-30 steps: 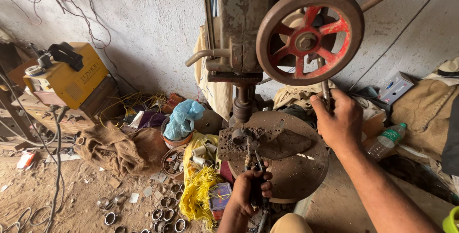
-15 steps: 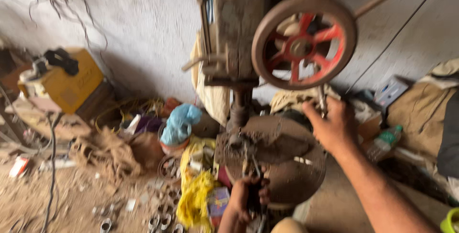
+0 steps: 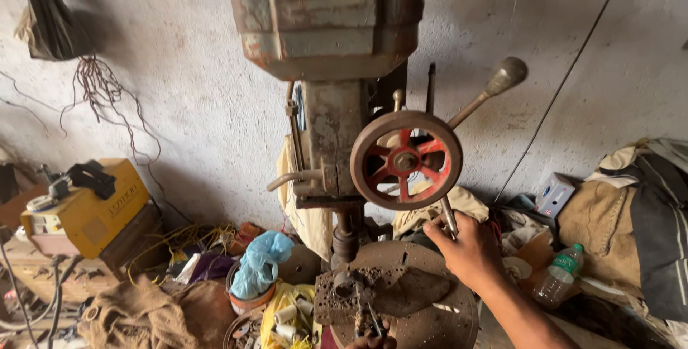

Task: The person operates a drill press to drill holes into a metal piece held with pliers. They repeatedly turn the handwheel to lower the drill bit, then raise it to clear metal shavings.

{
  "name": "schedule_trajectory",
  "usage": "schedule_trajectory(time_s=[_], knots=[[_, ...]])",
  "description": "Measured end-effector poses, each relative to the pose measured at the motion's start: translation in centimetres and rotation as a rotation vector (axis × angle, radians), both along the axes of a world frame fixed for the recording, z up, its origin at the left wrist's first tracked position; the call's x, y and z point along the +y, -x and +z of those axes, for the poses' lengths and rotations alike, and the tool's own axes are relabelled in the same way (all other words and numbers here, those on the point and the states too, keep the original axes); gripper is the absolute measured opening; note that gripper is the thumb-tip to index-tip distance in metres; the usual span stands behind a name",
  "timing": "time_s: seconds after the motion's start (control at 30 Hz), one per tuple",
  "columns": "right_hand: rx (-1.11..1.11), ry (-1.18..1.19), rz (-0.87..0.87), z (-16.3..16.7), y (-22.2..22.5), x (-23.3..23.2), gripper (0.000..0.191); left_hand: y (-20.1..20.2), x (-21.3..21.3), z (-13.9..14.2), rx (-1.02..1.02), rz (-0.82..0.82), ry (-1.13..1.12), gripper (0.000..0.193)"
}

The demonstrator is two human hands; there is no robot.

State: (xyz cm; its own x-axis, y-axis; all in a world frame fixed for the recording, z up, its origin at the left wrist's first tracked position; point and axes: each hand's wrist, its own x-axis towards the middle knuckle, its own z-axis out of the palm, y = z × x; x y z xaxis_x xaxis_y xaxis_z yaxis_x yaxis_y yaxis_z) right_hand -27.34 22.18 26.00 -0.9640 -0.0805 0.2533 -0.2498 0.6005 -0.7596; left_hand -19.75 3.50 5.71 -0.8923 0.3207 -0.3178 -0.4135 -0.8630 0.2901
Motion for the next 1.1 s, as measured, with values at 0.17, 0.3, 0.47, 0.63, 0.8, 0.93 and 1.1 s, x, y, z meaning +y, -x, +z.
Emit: schedule_trajectory(time_s=[0.17, 0.3, 0.47, 0.63, 0.8, 0.93, 1.1], knots=[[0.208, -0.027, 0.046, -0.1, -0.2, 0.3, 0.031, -0.2, -0.7, 3.4, 0.004, -0.003, 0.006, 0.034], [0.23, -0.083, -0.045, -0.9, 0.7, -0.5, 0.026, 1.2, -1.2, 2.7, 0.007, -0.006, -0.013, 0.032], [0.366, -0.146, -0.056, -1.0, 0.6, -0.4, 0.023, 0.5, -0.4, -0.9, 0.026, -0.005, -0.046, 0.03], [0.339, -0.054, 0.004, 0.1, -0.9, -0.6, 0.025, -2.6, -0.5, -1.8, 0.061, -0.001, -0.11, 0.028], [0.134, -0.061, 0.026, 0.2, -1.0, 0.1, 0.026, -3.5, -0.2, -1.6, 0.077, 0.067, -0.071, 0.024], [0.289, -0.146, -0.022, -0.5, -0.3, -0.4, 0.027, -3.3, -0.1, -2.1, 0.021, 0.108, -0.041, 0.021], [0.315, -0.139, -0.022, -0.2, -0.5, -0.5, 0.029, -3.4, -0.1, -2.0, 0.027, 0.103, -0.047, 0.024]])
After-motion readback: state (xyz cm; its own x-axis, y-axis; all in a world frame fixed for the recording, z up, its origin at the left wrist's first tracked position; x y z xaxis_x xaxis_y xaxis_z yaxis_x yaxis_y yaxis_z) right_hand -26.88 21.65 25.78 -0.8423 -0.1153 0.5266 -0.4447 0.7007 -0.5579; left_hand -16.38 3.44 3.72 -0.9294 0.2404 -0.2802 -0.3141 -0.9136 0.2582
